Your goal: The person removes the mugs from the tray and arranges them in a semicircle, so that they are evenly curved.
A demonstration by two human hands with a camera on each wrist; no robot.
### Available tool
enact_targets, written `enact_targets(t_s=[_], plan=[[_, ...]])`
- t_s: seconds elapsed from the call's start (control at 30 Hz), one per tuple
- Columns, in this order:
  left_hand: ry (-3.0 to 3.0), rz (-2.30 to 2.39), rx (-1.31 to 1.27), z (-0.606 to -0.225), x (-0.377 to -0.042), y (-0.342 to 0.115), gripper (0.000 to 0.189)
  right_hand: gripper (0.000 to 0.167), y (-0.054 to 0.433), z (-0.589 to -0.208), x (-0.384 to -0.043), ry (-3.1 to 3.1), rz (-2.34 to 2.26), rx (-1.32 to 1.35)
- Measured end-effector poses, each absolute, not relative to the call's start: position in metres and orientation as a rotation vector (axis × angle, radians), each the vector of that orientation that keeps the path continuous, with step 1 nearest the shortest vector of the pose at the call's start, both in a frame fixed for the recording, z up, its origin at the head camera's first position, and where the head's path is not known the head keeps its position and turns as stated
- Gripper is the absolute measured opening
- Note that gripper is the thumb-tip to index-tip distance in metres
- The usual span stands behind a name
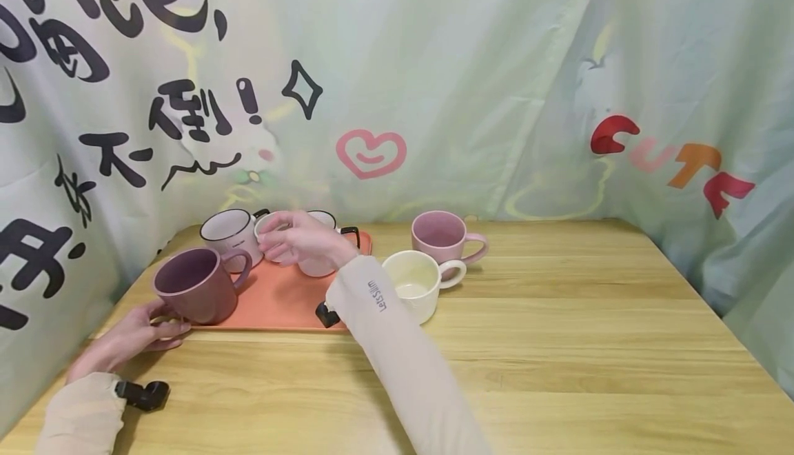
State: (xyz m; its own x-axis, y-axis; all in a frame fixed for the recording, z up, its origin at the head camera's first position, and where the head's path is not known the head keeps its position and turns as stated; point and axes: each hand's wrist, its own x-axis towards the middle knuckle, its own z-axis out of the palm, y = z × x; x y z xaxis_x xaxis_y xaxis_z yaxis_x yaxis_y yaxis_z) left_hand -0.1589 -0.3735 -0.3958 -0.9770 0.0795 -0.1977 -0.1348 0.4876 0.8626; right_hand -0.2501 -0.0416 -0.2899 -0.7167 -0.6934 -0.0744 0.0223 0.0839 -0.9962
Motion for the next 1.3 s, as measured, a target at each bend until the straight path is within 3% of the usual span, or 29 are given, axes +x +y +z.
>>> enact_targets(t_s=[0.53, 1.3], plan=[[2.531, 1.477, -0.045, -0.394, -0.157, -0.374, 0.057, 0.049, -0.061, -0.303, -0.248, 1.649, -1.726, -0.594], [2.521, 1.511, -0.012, -0.397, -0.158, -0.375, 0.055, 0.057, -0.073, -0.329, -0.253, 1.665, -1.737, -0.699]])
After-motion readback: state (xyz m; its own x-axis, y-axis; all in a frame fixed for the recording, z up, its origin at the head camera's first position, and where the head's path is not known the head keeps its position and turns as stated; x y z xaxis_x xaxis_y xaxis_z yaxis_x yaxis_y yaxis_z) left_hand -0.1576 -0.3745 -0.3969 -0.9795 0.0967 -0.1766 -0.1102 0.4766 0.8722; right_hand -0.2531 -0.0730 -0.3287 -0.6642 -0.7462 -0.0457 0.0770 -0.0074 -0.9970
